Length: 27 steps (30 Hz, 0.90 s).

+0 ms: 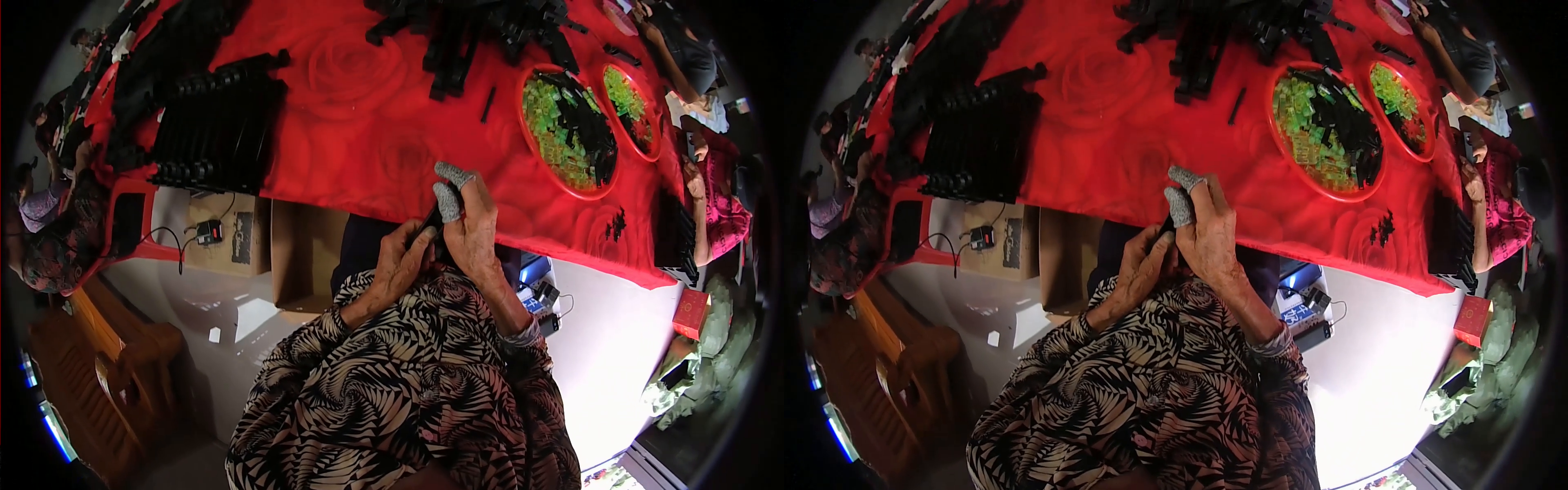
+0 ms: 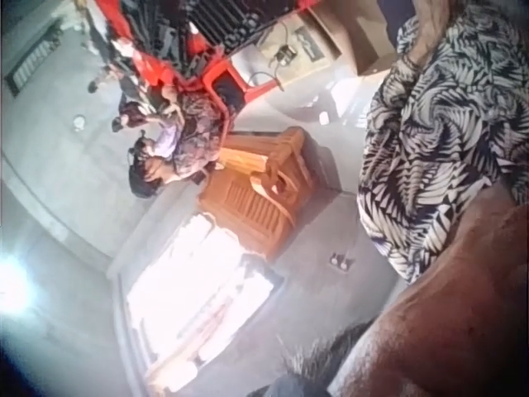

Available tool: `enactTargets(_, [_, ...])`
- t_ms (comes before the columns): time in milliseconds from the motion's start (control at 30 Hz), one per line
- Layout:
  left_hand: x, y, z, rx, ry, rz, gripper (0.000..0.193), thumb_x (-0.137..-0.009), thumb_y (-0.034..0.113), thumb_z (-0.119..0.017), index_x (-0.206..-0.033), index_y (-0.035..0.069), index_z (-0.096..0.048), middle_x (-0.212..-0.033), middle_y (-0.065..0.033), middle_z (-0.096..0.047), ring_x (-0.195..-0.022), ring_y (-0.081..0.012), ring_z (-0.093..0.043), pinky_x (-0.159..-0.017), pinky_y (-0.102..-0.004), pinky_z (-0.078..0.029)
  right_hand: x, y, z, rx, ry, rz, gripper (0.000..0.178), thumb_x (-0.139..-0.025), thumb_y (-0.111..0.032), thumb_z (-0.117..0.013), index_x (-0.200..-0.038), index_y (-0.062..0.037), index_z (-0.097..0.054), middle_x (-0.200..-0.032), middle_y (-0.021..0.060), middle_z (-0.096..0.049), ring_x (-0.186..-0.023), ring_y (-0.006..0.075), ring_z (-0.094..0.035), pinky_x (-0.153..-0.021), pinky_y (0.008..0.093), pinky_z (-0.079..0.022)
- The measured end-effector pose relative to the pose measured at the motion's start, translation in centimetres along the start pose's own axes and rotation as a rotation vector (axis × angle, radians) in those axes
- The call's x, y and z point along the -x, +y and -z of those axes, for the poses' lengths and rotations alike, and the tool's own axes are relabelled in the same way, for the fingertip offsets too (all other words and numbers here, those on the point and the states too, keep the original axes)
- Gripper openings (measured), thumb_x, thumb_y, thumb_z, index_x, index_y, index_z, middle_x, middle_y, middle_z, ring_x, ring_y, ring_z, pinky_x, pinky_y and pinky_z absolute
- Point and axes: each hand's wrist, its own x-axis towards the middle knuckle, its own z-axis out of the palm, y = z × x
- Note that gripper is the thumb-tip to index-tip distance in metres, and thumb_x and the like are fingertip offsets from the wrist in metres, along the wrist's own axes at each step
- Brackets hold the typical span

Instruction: The person assembles plastic toy gun parts by inserting small green components from a tray into black plastic housings by hand, fitting the pieces together, and stacking the completed housings on the table.

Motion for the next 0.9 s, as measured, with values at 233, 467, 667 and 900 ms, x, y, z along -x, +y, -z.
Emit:
enactTargets(233, [-0.1,0.4,-0.6,-0.006,0.005,0.091,0.029,-0.099,0.028,-0.055,-0.086,0.003,-0.058,-0.065,0.0039,-0.048,-0.056,-0.0039,-0.041,-0.049,-0.0216,-0.033,0.2,-0.4,0.6,0.015,0.012,-0.014,0.022,-0.088,-0.001,-0.062,-0.109,0.0043,-0.06,-0.092,0.0211,-0.058,-0.078,0.038,-0.063,-0.063,0.0415,-0.051])
enactTargets(467, [0.1,0.4,-0.3,-0.092,0.014,0.045,0.03,-0.1,0.026,-0.053,-0.083,0.002,-0.056,-0.062,0.0019,-0.048,-0.053,-0.0053,-0.041,-0.047,-0.024,-0.033,0.8,-0.5,0.4,-0.002,0.016,-0.038,0.022,-0.087,-0.001,-0.063,-0.109,0.0037,-0.06,-0.09,0.0194,-0.057,-0.072,0.0346,-0.063,-0.057,0.0397,-0.049])
enactTargets(667, [0.5,0.6,-0.5,-0.132,0.057,0.001,0.026,-0.096,0.021,-0.054,-0.081,0.0,-0.053,-0.066,-0.0008,-0.045,-0.062,-0.0089,-0.04,-0.055,-0.0278,-0.036,1.0,-0.9,-0.1,-0.055,-0.009,-0.06,0.023,-0.086,0.001,-0.064,-0.108,0.0038,-0.06,-0.092,0.0186,-0.055,-0.072,0.033,-0.063,-0.058,0.0381,-0.049])
enactTargets(900, [0.5,0.1,-0.5,-0.064,0.078,0.034,0.025,-0.093,0.02,-0.053,-0.081,-0.002,-0.053,-0.068,-0.0009,-0.045,-0.065,-0.0089,-0.039,-0.057,-0.027,-0.036,1.3,-0.6,-0.5,-0.066,-0.02,-0.039,0.023,-0.085,0.0,-0.066,-0.106,0.0041,-0.06,-0.092,0.0179,-0.055,-0.074,0.0339,-0.063,-0.059,0.039,-0.05])
